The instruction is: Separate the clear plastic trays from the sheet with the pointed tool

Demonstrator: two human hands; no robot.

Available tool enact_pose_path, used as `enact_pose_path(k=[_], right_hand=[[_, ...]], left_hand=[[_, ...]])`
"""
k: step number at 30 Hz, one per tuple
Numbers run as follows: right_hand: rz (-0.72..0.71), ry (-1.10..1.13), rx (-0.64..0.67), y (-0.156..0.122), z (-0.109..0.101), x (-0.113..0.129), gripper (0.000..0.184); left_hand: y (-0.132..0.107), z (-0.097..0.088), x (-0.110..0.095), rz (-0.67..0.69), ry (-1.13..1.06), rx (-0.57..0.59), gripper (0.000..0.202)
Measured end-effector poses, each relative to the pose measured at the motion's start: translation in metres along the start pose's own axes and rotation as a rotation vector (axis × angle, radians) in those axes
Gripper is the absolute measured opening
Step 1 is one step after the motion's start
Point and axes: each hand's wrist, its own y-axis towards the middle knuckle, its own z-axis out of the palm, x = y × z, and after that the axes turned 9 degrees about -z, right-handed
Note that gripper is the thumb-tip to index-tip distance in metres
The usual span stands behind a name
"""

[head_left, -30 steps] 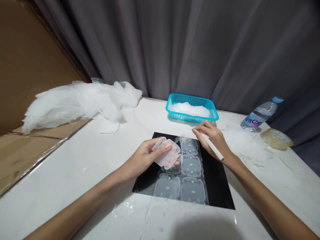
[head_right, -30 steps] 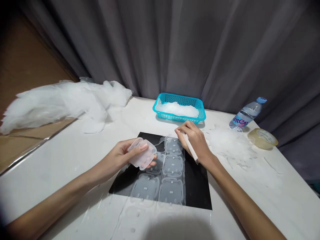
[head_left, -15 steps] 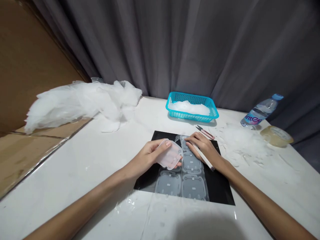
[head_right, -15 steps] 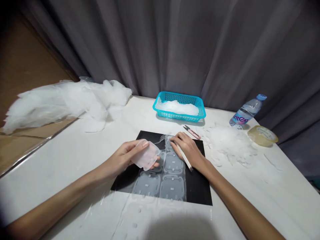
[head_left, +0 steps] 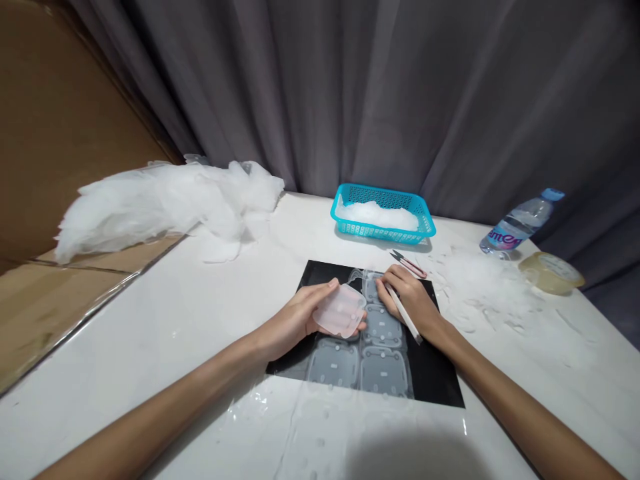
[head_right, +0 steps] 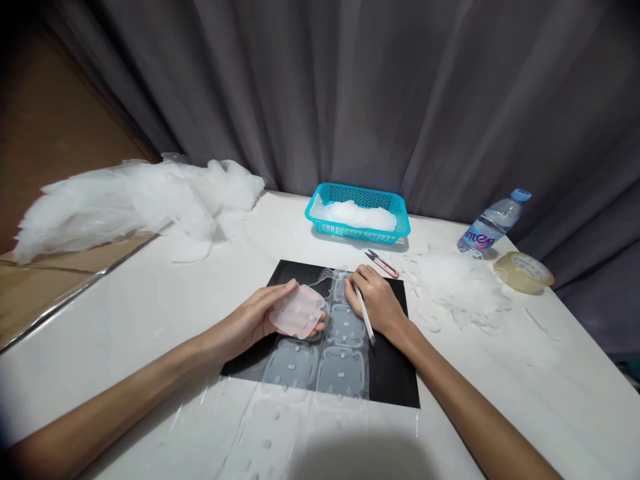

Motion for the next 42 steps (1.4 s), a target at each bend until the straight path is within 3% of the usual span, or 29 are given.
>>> enact_pose_path(k=[5, 10, 15, 28, 42], right_hand=[[0.029, -0.027, 0.005, -0.001, 0.002, 0.000, 0.022], [0.026, -0.037, 0.012, 0.000, 0.003, 0.001, 0.024], [0.024, -0.032, 0.012, 0.001, 0.005, 0.000, 0.024], [0.008, -0.020, 0.028, -0.001, 0.005, 0.000, 0.024], [0.037, -0.024, 0.026, -0.002, 0.011, -0.001, 0.022]], left_hand=[[-0.001, 0.000, 0.002, -0.062, -0.059, 0.048, 0.060], [-0.004, 0.003, -0.001, -0.125, -0.233, 0.162, 0.086], [-0.006, 0.004, -0.003, -0.118, -0.317, 0.173, 0.098], [-0.004, 0.003, -0.001, -0.070, -0.397, 0.279, 0.095], [-0.005, 0.002, -0.002, -0.071, -0.363, 0.216, 0.089]])
